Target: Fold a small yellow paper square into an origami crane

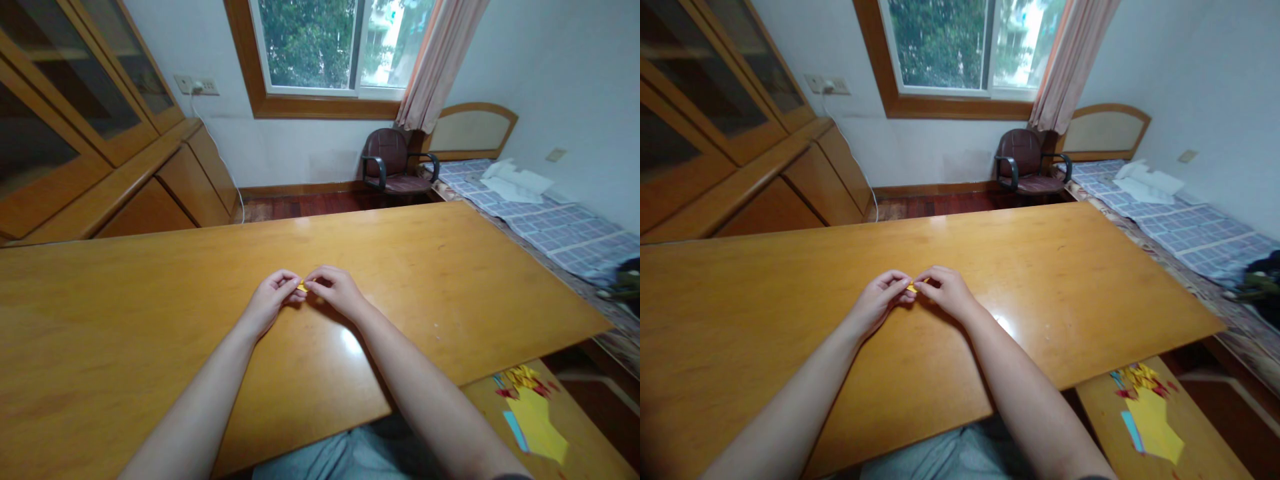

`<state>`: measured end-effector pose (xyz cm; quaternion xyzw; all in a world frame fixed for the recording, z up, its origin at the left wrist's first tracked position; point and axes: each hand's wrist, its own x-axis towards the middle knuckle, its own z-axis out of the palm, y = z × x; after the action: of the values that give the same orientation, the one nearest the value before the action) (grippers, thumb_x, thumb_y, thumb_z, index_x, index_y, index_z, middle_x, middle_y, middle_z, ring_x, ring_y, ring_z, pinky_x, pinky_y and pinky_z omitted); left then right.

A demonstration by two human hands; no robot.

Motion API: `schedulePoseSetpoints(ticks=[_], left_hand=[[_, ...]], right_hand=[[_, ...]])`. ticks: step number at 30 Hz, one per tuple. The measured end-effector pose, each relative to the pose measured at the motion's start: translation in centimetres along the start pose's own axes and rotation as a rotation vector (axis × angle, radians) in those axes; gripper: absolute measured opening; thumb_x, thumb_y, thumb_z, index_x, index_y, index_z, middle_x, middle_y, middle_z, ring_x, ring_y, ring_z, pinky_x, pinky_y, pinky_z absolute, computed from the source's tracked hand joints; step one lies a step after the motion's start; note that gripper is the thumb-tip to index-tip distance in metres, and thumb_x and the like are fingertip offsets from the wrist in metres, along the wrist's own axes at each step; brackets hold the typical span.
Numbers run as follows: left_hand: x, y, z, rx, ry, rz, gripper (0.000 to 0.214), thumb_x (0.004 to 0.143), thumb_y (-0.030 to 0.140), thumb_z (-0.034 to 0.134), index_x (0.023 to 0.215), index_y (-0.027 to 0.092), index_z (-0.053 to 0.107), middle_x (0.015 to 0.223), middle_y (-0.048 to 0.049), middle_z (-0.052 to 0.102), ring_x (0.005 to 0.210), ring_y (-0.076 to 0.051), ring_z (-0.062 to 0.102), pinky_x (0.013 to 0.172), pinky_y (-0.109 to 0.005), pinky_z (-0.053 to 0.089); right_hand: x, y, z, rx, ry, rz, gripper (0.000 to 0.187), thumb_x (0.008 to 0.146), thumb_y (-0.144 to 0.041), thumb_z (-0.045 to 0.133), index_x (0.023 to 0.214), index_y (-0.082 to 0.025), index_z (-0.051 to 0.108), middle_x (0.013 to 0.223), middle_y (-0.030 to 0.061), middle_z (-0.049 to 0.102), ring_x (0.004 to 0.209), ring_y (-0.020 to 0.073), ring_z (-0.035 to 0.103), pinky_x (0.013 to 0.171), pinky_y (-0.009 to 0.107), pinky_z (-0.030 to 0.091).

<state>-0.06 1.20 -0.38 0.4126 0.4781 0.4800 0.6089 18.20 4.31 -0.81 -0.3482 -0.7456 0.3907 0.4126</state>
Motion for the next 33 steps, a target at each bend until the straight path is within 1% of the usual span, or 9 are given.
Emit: schedulePoseSetpoints(ticks=[5, 10, 15, 22, 28, 33], left_hand=[[0.11, -0.16, 0.06, 0.033, 0.004, 0.017, 0.033, 0.072, 0.04, 0.079, 0.085, 0.015, 0.062, 0.073, -0.0017, 0.071, 0.066, -0.014, 0.069, 0.066, -0.026, 0.056], [0.16, -0.23, 0.14, 0.071, 0.002, 0.02, 0.034, 0.072, 0.042, 0.078, 0.085, 0.015, 0.062, 0.071, -0.0024, 0.071, 0.067, -0.016, 0.069, 0.067, -0.028, 0.056], [0.08, -0.26, 0.12, 0.085, 0.001, 0.027, 0.033, 0.074, 0.042, 0.077, 0.086, 0.015, 0.062, 0.072, -0.0031, 0.071, 0.066, -0.016, 0.069, 0.066, -0.028, 0.056], [0.1, -0.15, 0.24, 0.088, 0.01, 0.039, 0.035, 0.072, 0.043, 0.077, 0.086, 0.015, 0.062, 0.072, -0.0022, 0.071, 0.065, -0.015, 0.069, 0.066, -0.028, 0.056], [0.08, -0.22, 0.29, 0.105, 0.029, 0.06, 0.037, 0.072, 0.045, 0.078, 0.086, 0.015, 0.062, 0.071, -0.0017, 0.071, 0.066, -0.016, 0.069, 0.068, -0.029, 0.056], [0.01, -0.42, 0.26, 0.149, 0.022, 0.095, 0.038, 0.073, 0.047, 0.076, 0.089, 0.015, 0.062, 0.073, -0.0031, 0.072, 0.068, -0.017, 0.07, 0.07, -0.031, 0.056]], right_hand=[[0.06, 0.04, 0.15, 0.107, 0.012, 0.099, 0.019, 0.085, -0.037, 0.067, 0.081, -0.019, 0.071, 0.077, 0.0021, 0.068, 0.073, 0.014, 0.061, 0.07, 0.026, 0.046], [0.04, 0.11, 0.35, 0.274, 0.004, 0.205, 0.022, 0.08, -0.038, 0.069, 0.079, -0.016, 0.069, 0.072, 0.0004, 0.066, 0.065, 0.0121, 0.06, 0.064, 0.024, 0.046], [0.08, -0.06, 0.42, 0.391, -0.014, 0.295, 0.024, 0.076, -0.039, 0.071, 0.079, -0.016, 0.066, 0.067, -0.0009, 0.065, 0.062, 0.0114, 0.059, 0.061, 0.023, 0.046], [0.09, 0.32, 0.57, 0.449, -0.007, 0.298, 0.022, 0.074, -0.035, 0.073, 0.081, -0.017, 0.065, 0.067, -0.0018, 0.064, 0.062, 0.0103, 0.058, 0.059, 0.022, 0.044], [0.11, 0.7, 0.71, 0.498, -0.018, 0.314, 0.027, 0.077, -0.042, 0.071, 0.081, -0.017, 0.064, 0.069, -0.0012, 0.066, 0.063, 0.0108, 0.059, 0.061, 0.022, 0.045], [0.16, 0.73, 0.69, 0.514, -0.012, 0.346, 0.029, 0.076, -0.044, 0.073, 0.079, -0.017, 0.063, 0.068, -0.0015, 0.065, 0.062, 0.0107, 0.059, 0.06, 0.023, 0.045]])
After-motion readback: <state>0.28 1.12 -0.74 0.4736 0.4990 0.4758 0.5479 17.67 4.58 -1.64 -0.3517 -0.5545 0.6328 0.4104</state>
